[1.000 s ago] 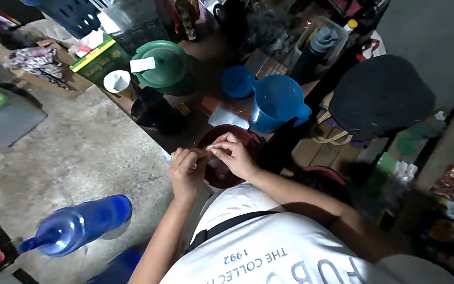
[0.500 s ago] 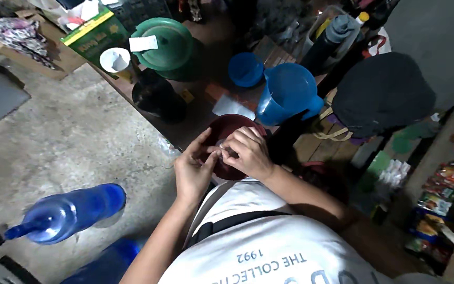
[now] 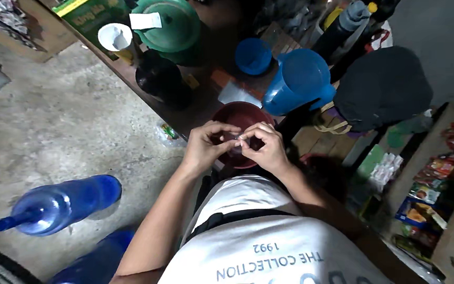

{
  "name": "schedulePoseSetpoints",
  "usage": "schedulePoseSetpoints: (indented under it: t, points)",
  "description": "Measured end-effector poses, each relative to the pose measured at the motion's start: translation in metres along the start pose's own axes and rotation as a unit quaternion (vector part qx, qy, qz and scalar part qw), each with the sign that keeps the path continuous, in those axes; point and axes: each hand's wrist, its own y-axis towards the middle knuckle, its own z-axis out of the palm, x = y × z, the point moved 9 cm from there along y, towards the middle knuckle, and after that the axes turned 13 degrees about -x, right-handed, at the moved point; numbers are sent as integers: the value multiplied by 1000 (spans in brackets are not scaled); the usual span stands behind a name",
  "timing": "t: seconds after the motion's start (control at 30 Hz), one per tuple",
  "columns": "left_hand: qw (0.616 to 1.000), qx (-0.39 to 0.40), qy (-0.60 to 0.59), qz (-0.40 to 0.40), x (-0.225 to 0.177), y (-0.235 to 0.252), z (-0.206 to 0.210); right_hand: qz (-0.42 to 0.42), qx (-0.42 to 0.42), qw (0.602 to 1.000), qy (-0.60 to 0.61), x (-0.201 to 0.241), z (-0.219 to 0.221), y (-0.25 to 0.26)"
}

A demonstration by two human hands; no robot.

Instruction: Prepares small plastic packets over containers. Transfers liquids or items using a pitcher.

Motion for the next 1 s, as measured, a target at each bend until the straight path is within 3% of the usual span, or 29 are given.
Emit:
schedulePoseSetpoints:
  t: [0.1, 0.27, 0.57, 0.77, 1.0]
  points:
    - [1000, 11, -23, 18, 1, -1, 4, 10, 18, 1000, 8, 0, -2, -4]
    - [996, 40, -72, -25, 18, 8, 8, 34, 21, 999, 31, -5, -2, -10]
    - [997, 71, -30, 9, 13, 10, 11, 2, 97, 995, 28, -10, 0, -1]
    - [997, 49, 12, 53, 3, 10, 11, 1, 123, 992, 8, -5, -6, -1]
    - [989, 24, 33, 141, -8, 17, 21, 224, 128, 965, 34, -35, -10, 2]
